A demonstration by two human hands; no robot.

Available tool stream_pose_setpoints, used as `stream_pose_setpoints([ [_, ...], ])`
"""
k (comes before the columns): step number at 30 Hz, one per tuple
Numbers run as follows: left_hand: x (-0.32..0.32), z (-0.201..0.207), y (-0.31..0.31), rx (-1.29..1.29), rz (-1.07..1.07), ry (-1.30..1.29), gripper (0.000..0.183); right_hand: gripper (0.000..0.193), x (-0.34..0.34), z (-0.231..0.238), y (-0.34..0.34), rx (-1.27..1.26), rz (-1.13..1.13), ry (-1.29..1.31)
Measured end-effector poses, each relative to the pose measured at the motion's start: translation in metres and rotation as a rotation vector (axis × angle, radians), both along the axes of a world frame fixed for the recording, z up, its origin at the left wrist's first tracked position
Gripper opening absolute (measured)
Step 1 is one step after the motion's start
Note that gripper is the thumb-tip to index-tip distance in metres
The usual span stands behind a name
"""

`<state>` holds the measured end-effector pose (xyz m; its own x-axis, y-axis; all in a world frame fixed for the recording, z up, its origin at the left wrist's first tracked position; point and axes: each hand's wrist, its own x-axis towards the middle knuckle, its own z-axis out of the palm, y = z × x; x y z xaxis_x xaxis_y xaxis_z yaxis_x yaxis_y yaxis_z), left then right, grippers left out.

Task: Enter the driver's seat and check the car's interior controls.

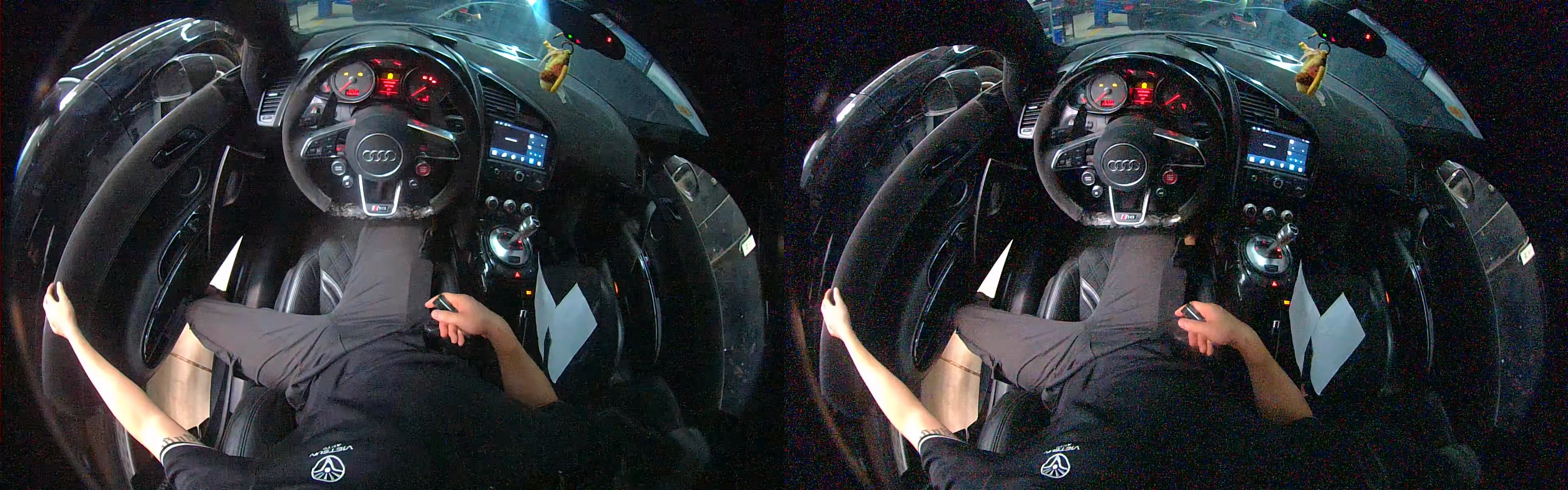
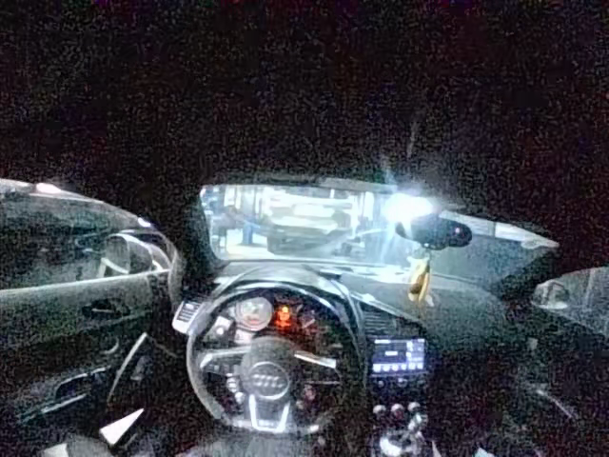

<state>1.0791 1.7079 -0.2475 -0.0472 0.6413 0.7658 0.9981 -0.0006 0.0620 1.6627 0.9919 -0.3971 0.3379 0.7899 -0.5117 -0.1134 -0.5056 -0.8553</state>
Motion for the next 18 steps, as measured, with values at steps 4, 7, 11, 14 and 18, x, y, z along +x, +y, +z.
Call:
stream_pose_setpoints([
  [4,0.0051,-0.0011,-0.006,-0.002,-0.007,-0.028,0.051,0.043,-0.0012,0.0057,0.0013,-0.02,0.011,-0.031],
  [7,0.0074,-0.0008,-0.0084,0.015,-0.002,-0.017,0.051,0.04,-0.0026,0.0084,0.0012,-0.013,-0.008,-0.018],
  [11,0.0038,0.0002,-0.0069,-0.001,-0.01,-0.004,0.051,0.04,-0.0024,0.009,0.0029,-0.031,-0.003,-0.023],
  [14,0.0041,-0.0009,-0.0042,0.027,-0.005,-0.003,0.051,0.039,-0.0034,0.0067,0.0028,-0.01,-0.004,-0.022],
  [18,0.0032,0.0031,-0.0042,-0.007,-0.015,-0.007,0.051,0.038,-0.0035,0.0022,0.0032,0.018,-0.009,-0.02],
])
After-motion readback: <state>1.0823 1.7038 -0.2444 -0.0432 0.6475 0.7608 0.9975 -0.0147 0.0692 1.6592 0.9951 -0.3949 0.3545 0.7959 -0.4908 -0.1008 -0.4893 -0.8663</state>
